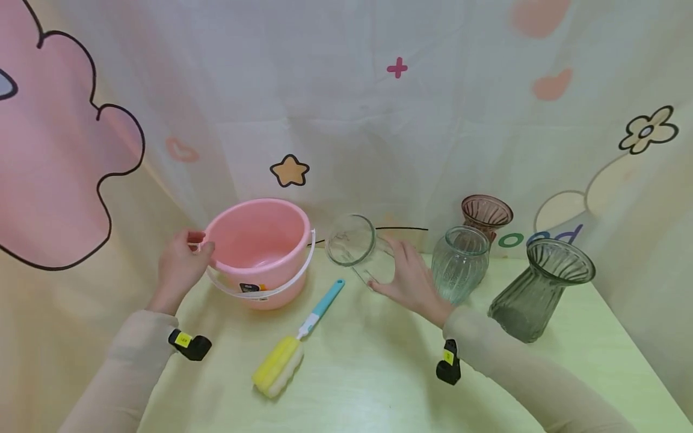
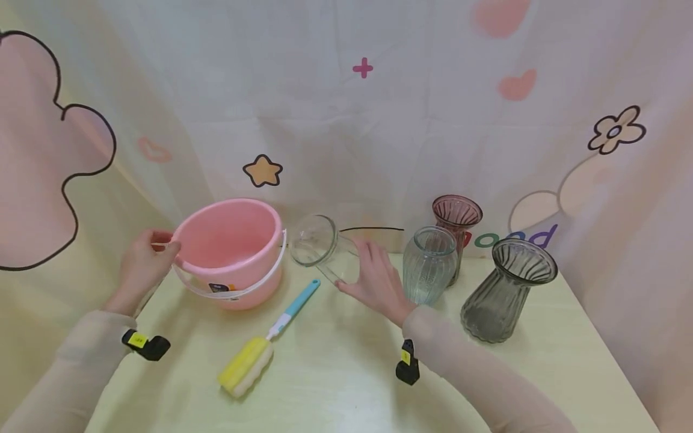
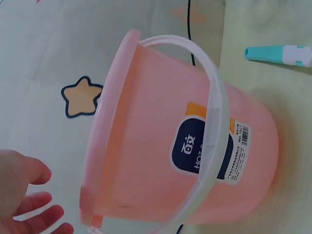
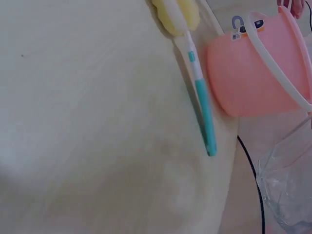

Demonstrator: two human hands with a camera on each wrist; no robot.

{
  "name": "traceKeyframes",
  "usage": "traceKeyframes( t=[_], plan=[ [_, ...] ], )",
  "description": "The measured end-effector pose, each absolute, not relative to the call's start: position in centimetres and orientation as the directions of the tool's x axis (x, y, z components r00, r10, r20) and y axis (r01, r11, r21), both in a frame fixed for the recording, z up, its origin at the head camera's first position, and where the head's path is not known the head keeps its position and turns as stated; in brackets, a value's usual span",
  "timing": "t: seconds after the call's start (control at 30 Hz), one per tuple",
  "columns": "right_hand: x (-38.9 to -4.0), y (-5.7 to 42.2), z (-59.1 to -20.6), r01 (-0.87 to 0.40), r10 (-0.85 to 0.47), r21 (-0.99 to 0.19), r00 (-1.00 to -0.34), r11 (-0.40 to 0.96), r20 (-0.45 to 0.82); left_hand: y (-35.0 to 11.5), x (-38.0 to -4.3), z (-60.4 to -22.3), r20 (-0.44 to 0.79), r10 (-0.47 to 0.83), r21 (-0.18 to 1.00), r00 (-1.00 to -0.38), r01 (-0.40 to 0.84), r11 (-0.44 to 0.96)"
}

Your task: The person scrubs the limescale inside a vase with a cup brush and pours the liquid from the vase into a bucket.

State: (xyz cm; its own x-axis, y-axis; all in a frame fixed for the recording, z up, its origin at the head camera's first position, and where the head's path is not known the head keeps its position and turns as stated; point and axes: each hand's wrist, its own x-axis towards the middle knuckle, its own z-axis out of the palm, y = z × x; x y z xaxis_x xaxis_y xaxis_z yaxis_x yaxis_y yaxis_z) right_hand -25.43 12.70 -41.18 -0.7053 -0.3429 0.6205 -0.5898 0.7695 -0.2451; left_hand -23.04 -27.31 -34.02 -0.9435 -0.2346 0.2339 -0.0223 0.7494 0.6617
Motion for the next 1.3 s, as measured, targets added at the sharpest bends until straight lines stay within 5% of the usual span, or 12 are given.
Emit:
traceKeyframes(
  t=[0.27,0.53,0.97,1.3],
  plan=[
    [-28.9,11.4,-36.6,-0.657,-0.523,0.045,-0.554,0.752,0.648,-28.7,-23.3,-34.3,0.047,-0.296,0.768,-0.954,-0.155,0.622],
    [-31.3,9.1,-32.4,-0.596,-0.643,0.352,-0.39,0.722,0.659,-28.9,-23.9,-34.9,-0.097,-0.286,0.862,-0.953,-0.224,0.455],
    [-31.9,6.0,-29.1,-0.321,-0.683,0.61,-0.454,0.725,0.573,-29.0,-24.6,-35.6,-0.209,-0.305,0.902,-0.929,-0.304,0.307],
    [-31.3,4.1,-29.3,-0.16,-0.752,0.761,-0.375,0.629,0.543,-29.0,-24.7,-35.7,-0.197,-0.322,0.916,-0.926,-0.291,0.275]
  ],
)
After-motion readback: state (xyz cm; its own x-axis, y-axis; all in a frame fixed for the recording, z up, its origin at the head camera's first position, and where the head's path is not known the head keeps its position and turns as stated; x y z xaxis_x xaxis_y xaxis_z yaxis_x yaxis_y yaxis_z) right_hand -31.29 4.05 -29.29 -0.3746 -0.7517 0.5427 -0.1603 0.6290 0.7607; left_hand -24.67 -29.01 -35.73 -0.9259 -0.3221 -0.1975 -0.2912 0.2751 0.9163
